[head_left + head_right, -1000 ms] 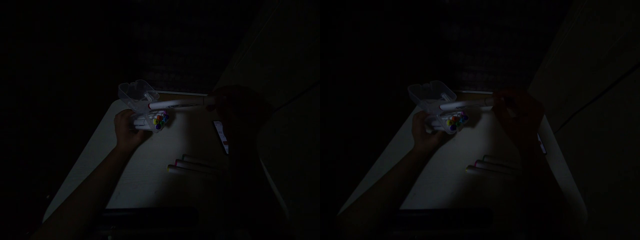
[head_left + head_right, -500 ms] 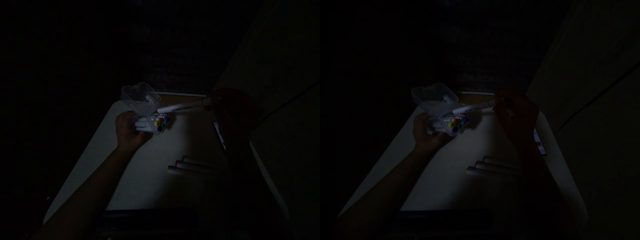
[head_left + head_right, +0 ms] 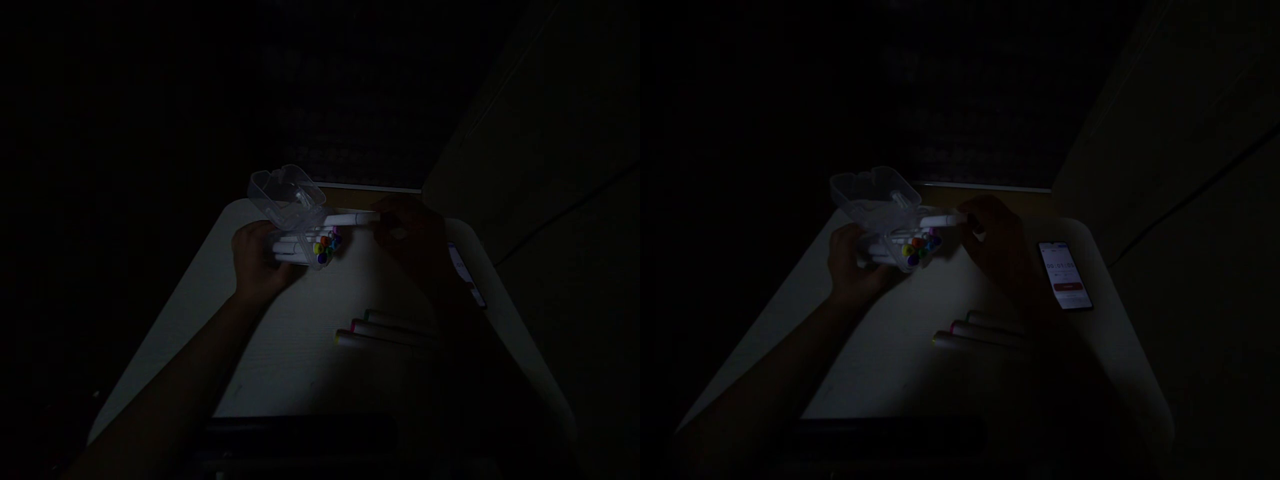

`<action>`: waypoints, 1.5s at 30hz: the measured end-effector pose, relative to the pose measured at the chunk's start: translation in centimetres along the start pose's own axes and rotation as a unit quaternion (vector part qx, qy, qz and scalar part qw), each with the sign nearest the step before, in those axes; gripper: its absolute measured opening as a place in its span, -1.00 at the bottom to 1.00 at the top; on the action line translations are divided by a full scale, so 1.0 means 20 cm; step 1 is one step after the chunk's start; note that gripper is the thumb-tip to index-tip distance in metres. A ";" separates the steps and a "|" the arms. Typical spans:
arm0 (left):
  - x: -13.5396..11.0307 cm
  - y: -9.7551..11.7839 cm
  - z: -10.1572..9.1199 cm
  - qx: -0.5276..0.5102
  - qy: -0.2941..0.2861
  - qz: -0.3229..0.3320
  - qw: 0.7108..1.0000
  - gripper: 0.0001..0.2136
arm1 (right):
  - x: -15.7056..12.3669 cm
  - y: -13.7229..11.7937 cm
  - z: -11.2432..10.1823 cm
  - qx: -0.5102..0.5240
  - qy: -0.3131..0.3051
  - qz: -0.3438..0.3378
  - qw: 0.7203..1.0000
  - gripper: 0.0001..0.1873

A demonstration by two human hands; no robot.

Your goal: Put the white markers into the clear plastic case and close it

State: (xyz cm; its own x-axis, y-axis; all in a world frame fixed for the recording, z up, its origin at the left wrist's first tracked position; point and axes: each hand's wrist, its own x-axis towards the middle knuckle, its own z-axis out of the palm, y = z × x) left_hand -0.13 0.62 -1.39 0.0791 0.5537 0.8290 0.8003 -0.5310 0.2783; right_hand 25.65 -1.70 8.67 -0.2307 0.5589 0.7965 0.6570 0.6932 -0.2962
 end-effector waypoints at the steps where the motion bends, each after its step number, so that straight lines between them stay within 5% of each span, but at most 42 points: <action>1: 0.00 0.00 0.00 0.000 -0.003 -0.008 1.000 -0.41 | 0.00 0.00 0.00 0.005 -0.006 0.007 1.000 -0.78; 7: -0.01 0.00 0.01 -0.020 0.012 -0.024 0.999 -0.37 | 0.00 -0.02 -0.02 0.010 -0.067 0.053 0.996 -0.82; 10: -0.02 -0.01 0.03 -0.028 0.035 0.005 0.999 -0.37 | 0.00 -0.02 -0.03 -0.005 -0.176 0.107 0.978 -0.85; 14: -0.01 -0.02 0.03 -0.023 0.047 0.032 0.998 -0.40 | -0.06 -0.02 -0.03 -0.030 -0.448 0.169 0.877 -0.74; 17: 0.00 -0.01 0.02 -0.018 0.059 0.052 0.997 -0.43 | -0.12 -0.01 -0.01 -0.042 -0.554 0.198 0.807 -0.56; 27: -0.01 -0.03 0.03 -0.012 0.040 0.028 0.999 -0.41 | -0.17 -0.09 0.06 -0.078 -0.575 0.164 0.798 -0.61; 35: 0.00 -0.02 0.02 -0.021 0.036 0.030 0.999 -0.43 | -0.12 -0.11 0.00 -0.132 -0.642 0.148 0.740 -0.60; 45: -0.01 -0.02 0.03 -0.016 0.032 0.014 0.999 -0.41 | -0.17 -0.12 0.03 -0.154 -0.569 0.136 0.796 -0.72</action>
State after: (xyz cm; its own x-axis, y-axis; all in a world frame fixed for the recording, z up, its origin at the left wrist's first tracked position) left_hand -0.18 1.13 -1.89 0.0615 0.4965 0.8659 0.7791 -0.5661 0.2693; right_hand 24.43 -5.02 6.29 -0.4361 0.8412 -0.3198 0.8980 0.4299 -0.0938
